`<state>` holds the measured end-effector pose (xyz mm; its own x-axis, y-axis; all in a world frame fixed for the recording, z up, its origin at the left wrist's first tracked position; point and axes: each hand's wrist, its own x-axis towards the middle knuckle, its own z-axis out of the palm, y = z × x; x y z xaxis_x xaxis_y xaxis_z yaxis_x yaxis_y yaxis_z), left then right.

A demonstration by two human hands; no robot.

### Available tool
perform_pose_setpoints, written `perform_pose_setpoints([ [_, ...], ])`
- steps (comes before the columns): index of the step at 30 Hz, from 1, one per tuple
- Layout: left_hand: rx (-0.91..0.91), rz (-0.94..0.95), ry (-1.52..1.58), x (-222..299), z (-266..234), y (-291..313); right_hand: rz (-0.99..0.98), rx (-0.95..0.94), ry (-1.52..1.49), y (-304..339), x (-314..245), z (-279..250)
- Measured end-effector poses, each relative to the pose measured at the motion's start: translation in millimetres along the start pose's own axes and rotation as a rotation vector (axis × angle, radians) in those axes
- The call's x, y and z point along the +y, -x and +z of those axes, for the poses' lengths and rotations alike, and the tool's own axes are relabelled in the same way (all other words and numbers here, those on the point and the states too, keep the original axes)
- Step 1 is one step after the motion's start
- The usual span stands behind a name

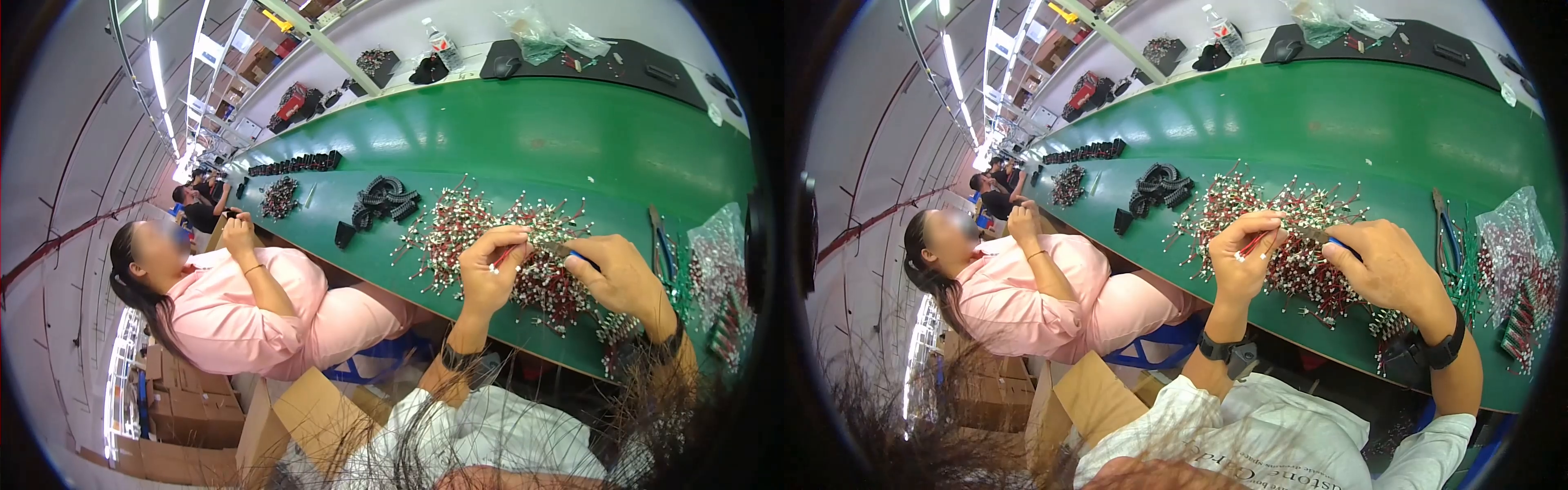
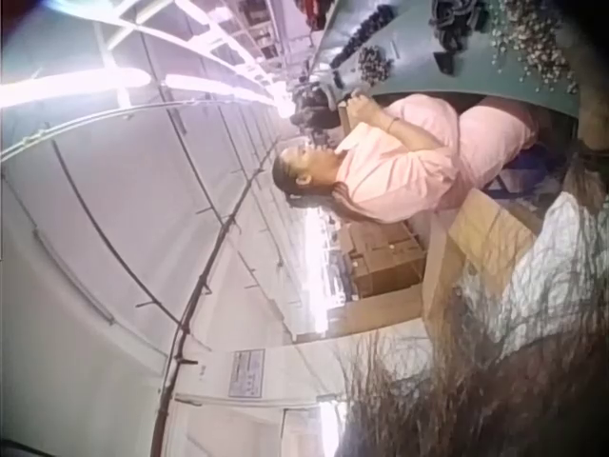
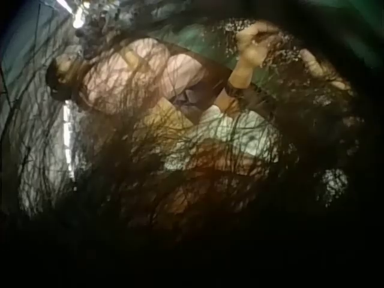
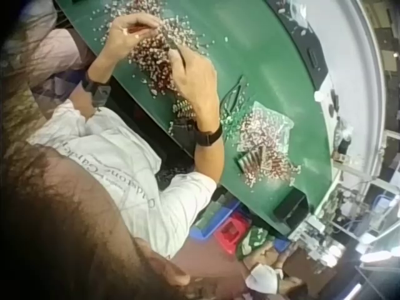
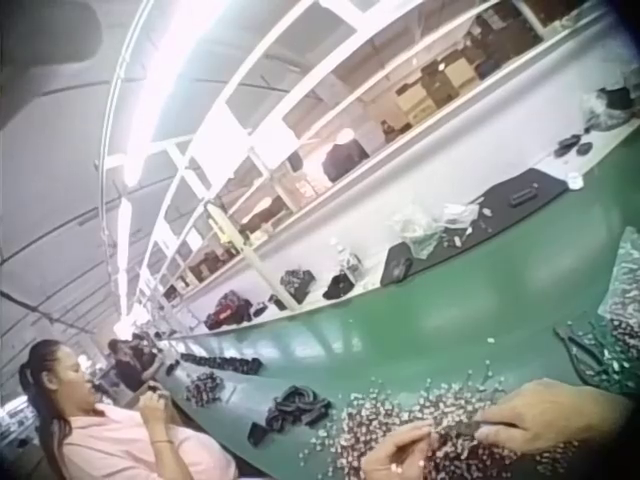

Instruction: The person picks up a circuit board and uses pliers to trim the ends of the wires attached to it before placing it on a stack and repeating the process.

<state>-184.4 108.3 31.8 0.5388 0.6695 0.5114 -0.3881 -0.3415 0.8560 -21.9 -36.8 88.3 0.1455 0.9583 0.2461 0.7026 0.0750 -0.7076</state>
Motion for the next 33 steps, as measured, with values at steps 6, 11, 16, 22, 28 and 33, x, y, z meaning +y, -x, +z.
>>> perform_pose_setpoints([
  [6,-0.067,0.04,-0.03,-2.2,0.7,0.4,-0.068,0.016,0.01,0.3,2.2,2.0],
  [11,-0.083,0.007,-0.002,-2.8,-3.7,0.3,0.009,-0.084,0.016,-3.7,1.6,0.0],
  [16,-0.053,-0.153,0.074,4.1,2.1,1.3,0.051,-0.113,0.011,-1.6,-7.0,-7.0],
  [22,-0.029,0.028,0.007,-0.7,-2.3,0.5,-0.038,-0.074,-0.008,-0.8,6.5,-1.3],
  [28,-0.096,0.004,0.047,-1.0,-3.3,1.4,-0.008,-0.133,0.002,-1.4,3.1,-5.2],
  [33,-0.077,0.001,-0.005,0.6,-6.8,-0.9,-0.03,-0.109,0.006,-1.2,3.7,-2.4],
])
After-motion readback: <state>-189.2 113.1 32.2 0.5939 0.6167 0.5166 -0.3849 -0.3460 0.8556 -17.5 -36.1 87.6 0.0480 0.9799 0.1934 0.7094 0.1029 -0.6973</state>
